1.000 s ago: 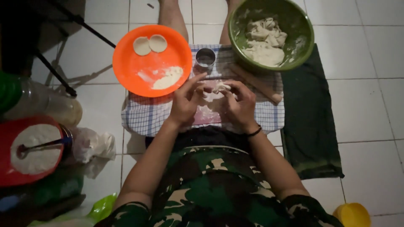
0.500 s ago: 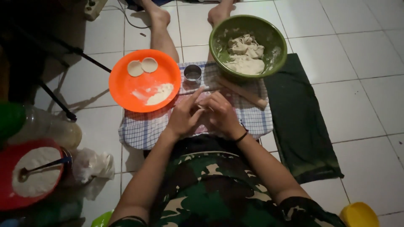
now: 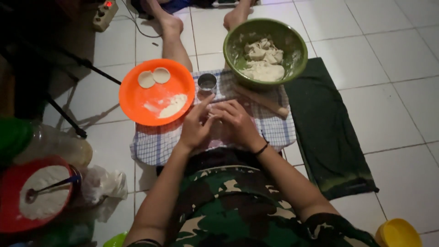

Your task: A person sitting on the floor is wrapping a filling into small dough discs and pinching the edges to seal them into dumplings.

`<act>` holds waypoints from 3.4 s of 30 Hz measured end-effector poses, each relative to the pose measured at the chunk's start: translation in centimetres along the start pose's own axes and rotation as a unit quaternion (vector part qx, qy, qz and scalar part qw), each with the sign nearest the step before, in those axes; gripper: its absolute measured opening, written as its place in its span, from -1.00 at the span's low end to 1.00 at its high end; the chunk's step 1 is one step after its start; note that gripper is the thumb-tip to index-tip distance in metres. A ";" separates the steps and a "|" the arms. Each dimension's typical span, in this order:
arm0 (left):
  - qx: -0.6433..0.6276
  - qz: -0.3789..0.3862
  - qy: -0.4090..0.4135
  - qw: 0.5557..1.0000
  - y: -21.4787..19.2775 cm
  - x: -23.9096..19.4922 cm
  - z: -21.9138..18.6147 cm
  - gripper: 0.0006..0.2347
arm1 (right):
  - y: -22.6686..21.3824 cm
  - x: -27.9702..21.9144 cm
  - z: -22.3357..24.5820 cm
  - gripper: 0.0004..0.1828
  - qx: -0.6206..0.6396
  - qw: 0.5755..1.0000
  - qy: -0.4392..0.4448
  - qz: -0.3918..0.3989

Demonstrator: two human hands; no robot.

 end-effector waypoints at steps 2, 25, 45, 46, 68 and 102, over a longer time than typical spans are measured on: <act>-0.018 -0.001 -0.011 1.000 0.1 0.0 0.2 -0.50 | 0.0 0.4 0.3 -0.75 -0.012 1.000 0.000 0.001; 0.036 -0.014 0.090 0.995 0.2 0.1 -1.2 -0.47 | 0.0 -1.4 -2.5 -0.69 0.034 0.993 0.105 -0.038; -0.202 -0.016 -0.117 0.972 0.4 -0.3 1.4 -0.55 | 0.2 -2.0 -3.1 -0.87 0.046 0.975 0.195 -0.099; -0.202 -0.015 -0.122 0.972 0.1 -0.3 1.2 -0.55 | 0.2 -1.9 -2.9 -0.87 0.048 0.974 0.199 -0.097; -0.091 -0.106 -0.018 0.990 -1.3 0.1 -0.5 -0.58 | 0.1 -2.0 -3.2 -0.87 0.056 0.977 0.178 -0.106; -0.104 -0.046 -0.026 0.993 -0.6 -0.1 0.0 -0.64 | -0.3 -2.0 -3.0 -0.96 0.069 0.973 0.179 -0.129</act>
Point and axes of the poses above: each hand's wrist, its own x-axis towards the middle knuckle, its own y-axis out of the palm, z = x × y, the point moved 4 cm from there along x, towards the middle knuckle, and after that the axes turned 11 degrees about x, right-handed, at the moved point
